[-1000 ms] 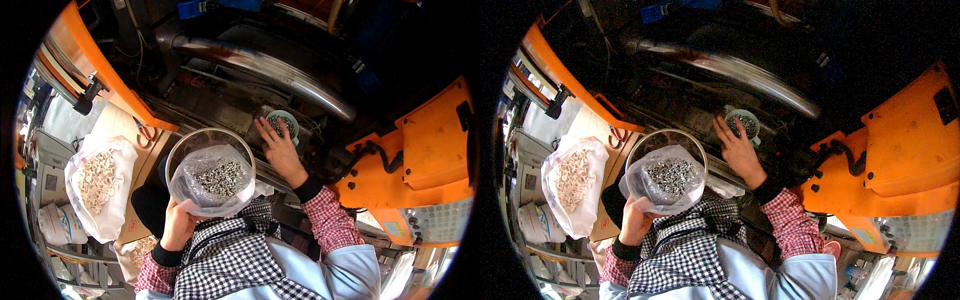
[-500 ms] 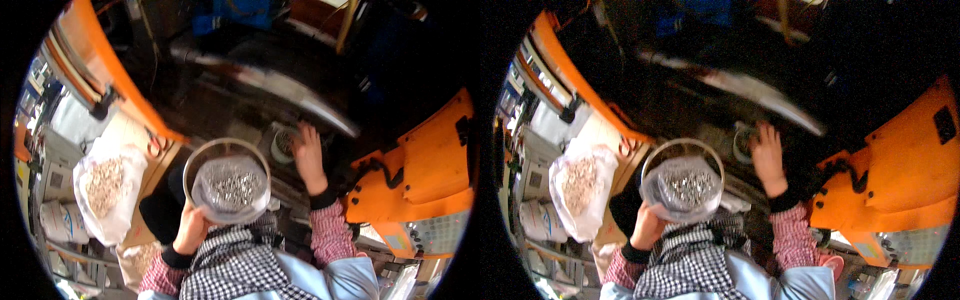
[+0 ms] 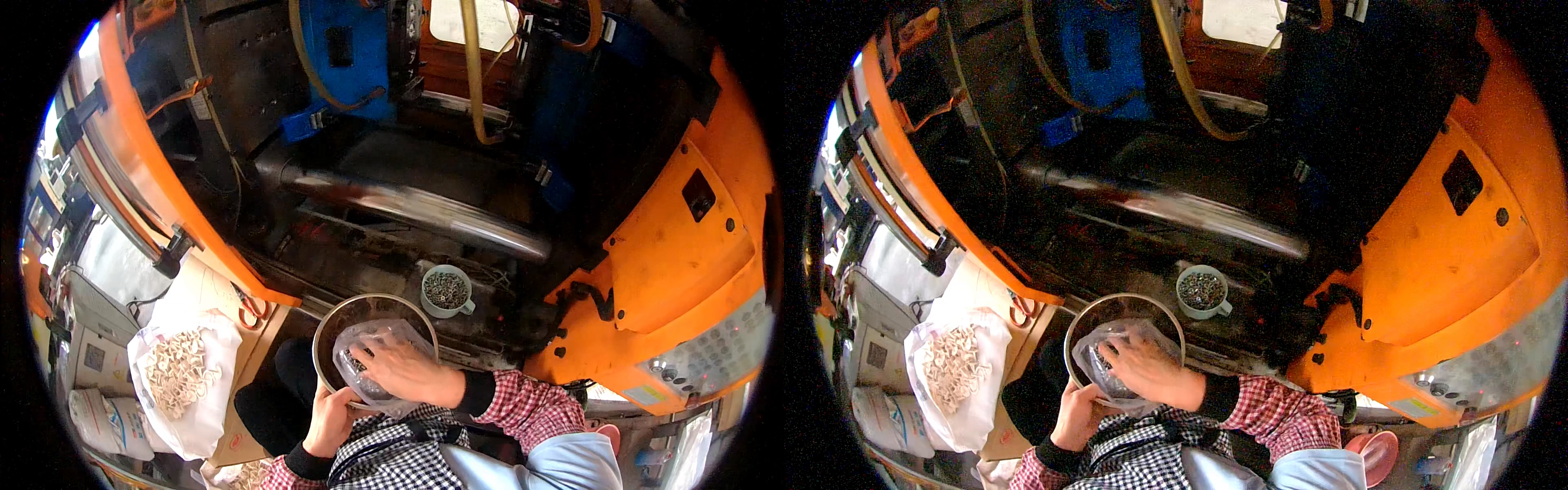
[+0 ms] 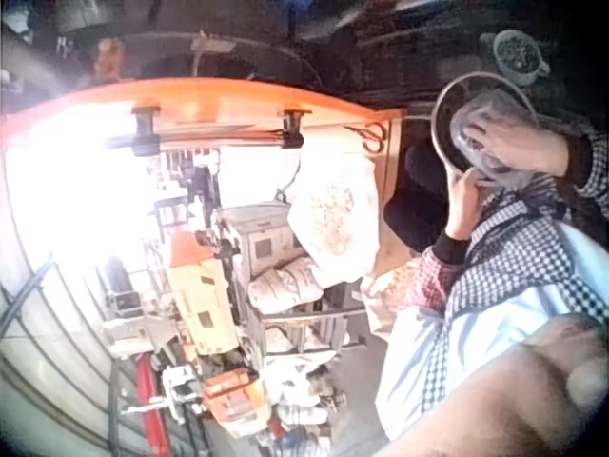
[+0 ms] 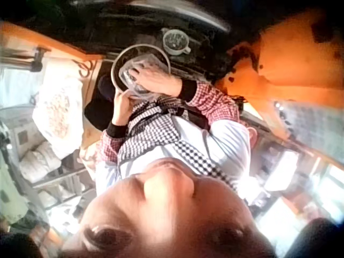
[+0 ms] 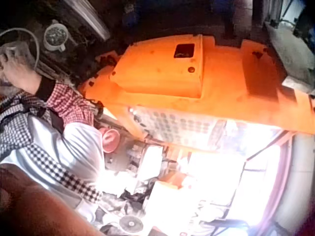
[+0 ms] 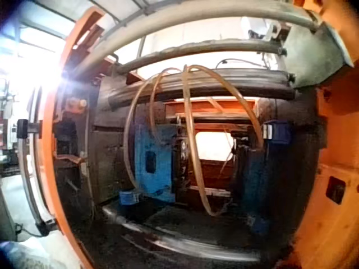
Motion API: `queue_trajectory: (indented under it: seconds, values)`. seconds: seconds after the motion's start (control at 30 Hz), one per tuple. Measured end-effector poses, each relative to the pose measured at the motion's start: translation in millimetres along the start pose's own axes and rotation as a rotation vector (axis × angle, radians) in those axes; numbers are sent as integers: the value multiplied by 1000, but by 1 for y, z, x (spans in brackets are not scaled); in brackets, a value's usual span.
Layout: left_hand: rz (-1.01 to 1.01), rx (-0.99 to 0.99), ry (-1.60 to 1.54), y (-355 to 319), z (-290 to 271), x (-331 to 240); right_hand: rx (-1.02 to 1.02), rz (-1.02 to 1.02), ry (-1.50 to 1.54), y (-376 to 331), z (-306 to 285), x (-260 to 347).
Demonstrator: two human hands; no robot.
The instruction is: The person operates an injection molding machine, repeatedly opening the safety door, removing a white plastic component, and placing it into a bag. They also handle small metal parts, transferring them between a bowl and a cup, and insert them into the machine's mold.
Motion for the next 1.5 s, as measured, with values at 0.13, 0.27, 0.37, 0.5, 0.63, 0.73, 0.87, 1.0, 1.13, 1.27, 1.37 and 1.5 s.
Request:
queue_trajectory:
  seconds: [0.13, 0.27, 0.37, 0.5, 0.63, 0.73, 0.87, 1.0, 1.13, 1.27, 1.37, 1.5]
  values:
    - [5, 1, -35, 1, -7, 10, -73, -53, -61, -6, 8, 0]
    - [10, 8, -30, 0, 2, 11, 95, 1, 143, 2, 21, -13]
    - [40, -16, -40, 1, 1, 14, 78, -13, 190, 11, 21, -23]
    - [27, -4, -22, 7, 5, 9, -228, 40, 345, 6, -9, -20]
    - [8, -4, -55, 8, 3, 8, -262, 1, 416, 7, -16, -17]
    - [-1, 43, -31, 9, 1, 6, -334, -43, 521, 8, -18, -18]
    - [11, 46, -41, 10, 2, 4, -58, 97, 957, 6, -31, -29]
    - [-21, 105, -98, 16, -2, 2, 66, 122, 1391, -1, -44, -37]
    - [-11, 57, -18, 16, 1, 0, 104, 34, 1710, -11, -60, -51]
    - [-14, 29, -20, 13, -1, -1, -382, 68, 1792, -13, -69, -76]
    - [-5, -5, -20, 9, -2, -4, -581, 207, 1656, -10, -65, -122]
    - [-15, -32, -26, 6, -6, -3, -841, 463, 417, 8, -22, -176]
Point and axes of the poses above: each hand's wrist, its own y-axis towards the middle knuckle, its own z-axis out of the palm, x = y × z, the point moved 2 cm from there along y, towards the middle knuckle, and after that the axes turned 13 degrees about x, right-handed, at the moved point
